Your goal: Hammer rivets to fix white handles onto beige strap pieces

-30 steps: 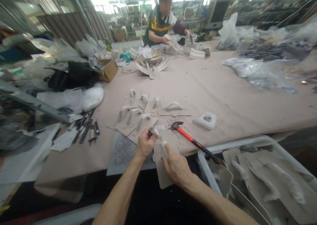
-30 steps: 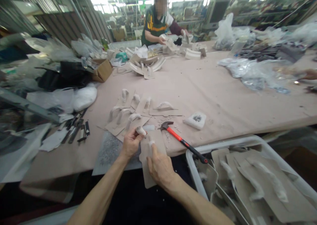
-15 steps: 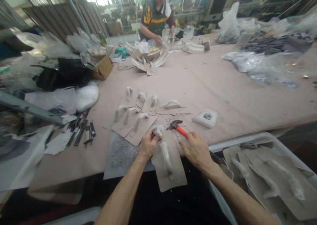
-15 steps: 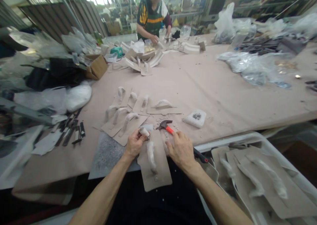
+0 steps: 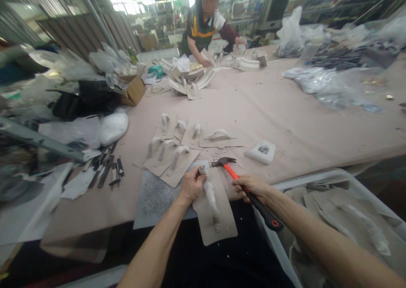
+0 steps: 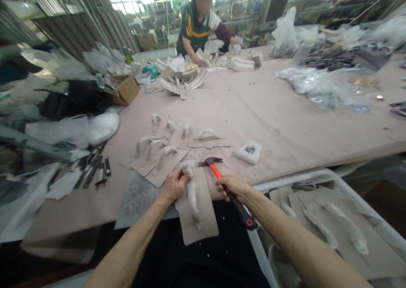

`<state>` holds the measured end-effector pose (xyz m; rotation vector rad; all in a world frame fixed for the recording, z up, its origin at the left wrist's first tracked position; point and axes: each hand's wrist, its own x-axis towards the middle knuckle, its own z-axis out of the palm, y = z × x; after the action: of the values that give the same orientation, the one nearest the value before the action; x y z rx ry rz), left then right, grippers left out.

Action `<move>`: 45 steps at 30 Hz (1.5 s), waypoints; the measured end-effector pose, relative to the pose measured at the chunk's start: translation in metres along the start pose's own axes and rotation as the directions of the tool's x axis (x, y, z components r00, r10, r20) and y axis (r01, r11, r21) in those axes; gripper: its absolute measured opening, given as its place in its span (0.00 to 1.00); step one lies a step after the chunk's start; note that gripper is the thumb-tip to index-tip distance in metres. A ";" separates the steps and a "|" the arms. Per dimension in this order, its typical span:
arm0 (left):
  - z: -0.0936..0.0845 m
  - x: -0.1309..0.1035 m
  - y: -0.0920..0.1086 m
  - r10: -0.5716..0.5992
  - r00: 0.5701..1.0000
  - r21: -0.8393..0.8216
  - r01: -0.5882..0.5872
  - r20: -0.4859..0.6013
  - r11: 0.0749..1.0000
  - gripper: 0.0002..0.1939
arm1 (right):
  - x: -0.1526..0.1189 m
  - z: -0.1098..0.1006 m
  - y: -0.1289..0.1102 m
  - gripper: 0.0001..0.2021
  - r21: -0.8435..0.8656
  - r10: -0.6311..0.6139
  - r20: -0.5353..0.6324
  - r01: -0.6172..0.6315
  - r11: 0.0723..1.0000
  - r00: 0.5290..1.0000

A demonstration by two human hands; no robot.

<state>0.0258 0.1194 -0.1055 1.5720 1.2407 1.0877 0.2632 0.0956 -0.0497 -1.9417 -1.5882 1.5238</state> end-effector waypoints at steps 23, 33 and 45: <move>-0.002 -0.004 -0.001 0.048 0.996 0.060 -0.053 0.075 0.997 0.09 | -0.061 -0.023 -0.065 0.11 -0.716 -0.467 -0.124 0.248 0.653 0.875; 0.001 -0.006 -0.004 0.046 0.997 0.020 -0.047 0.065 0.999 0.09 | -0.008 -0.015 0.010 0.13 -0.699 -0.276 -0.101 0.129 0.703 0.956; -0.004 0.003 -0.004 -0.203 0.957 -0.300 0.135 -0.209 0.944 0.14 | -0.010 0.086 -0.013 0.10 -0.628 -0.731 0.240 0.676 0.385 0.639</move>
<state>0.0211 0.1229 -0.1076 1.1211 1.2853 1.3038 0.1880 0.0564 -0.0734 -1.1182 -2.6989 0.4997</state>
